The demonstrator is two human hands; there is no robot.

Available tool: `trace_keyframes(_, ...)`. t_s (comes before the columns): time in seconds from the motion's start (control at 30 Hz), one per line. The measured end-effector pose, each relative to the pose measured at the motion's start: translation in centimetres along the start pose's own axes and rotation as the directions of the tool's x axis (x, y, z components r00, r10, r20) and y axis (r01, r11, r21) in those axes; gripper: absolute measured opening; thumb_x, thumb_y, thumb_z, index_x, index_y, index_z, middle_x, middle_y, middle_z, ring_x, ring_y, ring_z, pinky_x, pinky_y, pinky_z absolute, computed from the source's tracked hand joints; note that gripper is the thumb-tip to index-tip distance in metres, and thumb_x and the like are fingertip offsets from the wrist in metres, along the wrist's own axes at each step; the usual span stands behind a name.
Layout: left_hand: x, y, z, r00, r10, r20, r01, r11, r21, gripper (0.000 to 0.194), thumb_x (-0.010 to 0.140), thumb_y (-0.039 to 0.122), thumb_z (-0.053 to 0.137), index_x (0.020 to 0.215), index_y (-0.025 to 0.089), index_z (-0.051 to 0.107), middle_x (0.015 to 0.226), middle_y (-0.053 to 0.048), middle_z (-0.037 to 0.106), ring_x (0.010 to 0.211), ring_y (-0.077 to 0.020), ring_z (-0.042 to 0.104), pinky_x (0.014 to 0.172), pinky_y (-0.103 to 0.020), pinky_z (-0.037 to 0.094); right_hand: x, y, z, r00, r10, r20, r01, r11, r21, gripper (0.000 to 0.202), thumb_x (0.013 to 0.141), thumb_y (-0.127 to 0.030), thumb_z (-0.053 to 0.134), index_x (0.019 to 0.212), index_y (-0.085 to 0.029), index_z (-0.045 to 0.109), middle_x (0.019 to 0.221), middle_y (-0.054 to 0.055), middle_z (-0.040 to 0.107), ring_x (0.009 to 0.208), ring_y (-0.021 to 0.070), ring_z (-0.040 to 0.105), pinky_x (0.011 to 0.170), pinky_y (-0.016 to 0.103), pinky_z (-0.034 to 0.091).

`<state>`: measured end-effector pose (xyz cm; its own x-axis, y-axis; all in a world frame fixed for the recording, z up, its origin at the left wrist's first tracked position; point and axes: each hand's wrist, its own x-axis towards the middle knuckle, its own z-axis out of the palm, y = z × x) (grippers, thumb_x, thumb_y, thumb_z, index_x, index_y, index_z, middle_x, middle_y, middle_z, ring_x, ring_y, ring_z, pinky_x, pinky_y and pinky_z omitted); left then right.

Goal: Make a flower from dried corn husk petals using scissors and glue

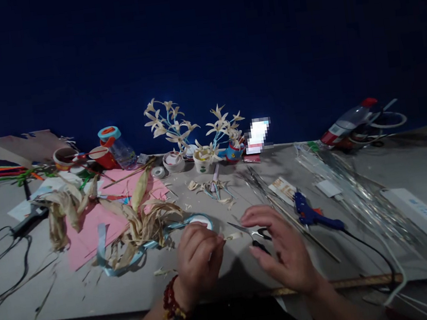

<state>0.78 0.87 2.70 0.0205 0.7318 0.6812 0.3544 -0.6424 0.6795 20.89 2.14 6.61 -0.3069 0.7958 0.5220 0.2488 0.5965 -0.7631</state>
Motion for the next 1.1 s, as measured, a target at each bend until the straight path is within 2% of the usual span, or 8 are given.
trace_keyframes(0.1,0.4,0.1,0.2,0.987,0.162,0.0,-0.161,0.982,0.095,0.022,0.084,0.001,0.065,0.092,0.021,0.069,0.073,-0.003,0.071,0.072,-0.0183,0.061,0.081,-0.038,0.055,0.9,-0.9,-0.5,0.992,-0.07,0.103,0.084,0.987,-0.137,0.036,0.08,-0.01,0.064,0.112,-0.025,0.062,0.11,0.009,0.063,0.104,0.0259,0.061,0.091,0.042,0.052)
trace_keyframes(0.17,0.6,0.1,0.3,0.978,0.211,0.009,-0.21,0.969,0.132,0.02,0.086,0.001,0.063,0.092,0.019,0.065,0.074,-0.002,0.069,0.072,-0.0171,0.06,0.08,-0.037,0.056,1.6,-1.3,-0.6,0.985,-0.102,0.137,0.124,0.978,-0.169,0.034,0.08,-0.009,0.063,0.111,-0.024,0.062,0.109,0.008,0.064,0.103,0.0248,0.062,0.089,0.04,0.053)
trace_keyframes(0.3,0.8,0.2,0.3,0.972,0.231,0.036,-0.234,0.961,0.149,0.016,0.088,0.003,0.061,0.092,0.019,0.062,0.073,-0.002,0.067,0.072,-0.0163,0.059,0.079,-0.037,0.057,2.4,-1.5,-0.6,0.975,-0.126,0.182,0.167,0.957,-0.236,0.026,0.081,-0.01,0.061,0.104,-0.022,0.062,0.105,0.008,0.066,0.099,0.0247,0.063,0.088,0.042,0.052)
trace_keyframes(0.47,0.8,0.2,0.3,0.967,0.249,0.056,-0.255,0.957,0.141,0.018,0.087,0.001,0.061,0.092,0.018,0.061,0.074,-0.003,0.067,0.072,-0.0163,0.058,0.079,-0.037,0.057,2.7,-1.4,-0.6,0.969,-0.141,0.205,0.187,0.955,-0.23,0.018,0.08,-0.011,0.061,0.096,-0.021,0.06,0.098,0.007,0.067,0.095,0.0242,0.062,0.086,0.042,0.051)
trace_keyframes(1.1,0.3,0.2,0.6,0.968,0.239,0.08,-0.247,0.962,0.119,0.019,0.086,0.0,0.061,0.093,0.017,0.062,0.075,-0.003,0.067,0.072,-0.0165,0.059,0.08,-0.038,0.056,3.3,-1.7,-1.3,0.945,-0.098,0.314,0.174,0.958,-0.226,0.018,0.075,-0.012,0.058,0.09,-0.022,0.056,0.09,0.006,0.066,0.089,0.0247,0.06,0.088,0.045,0.048)
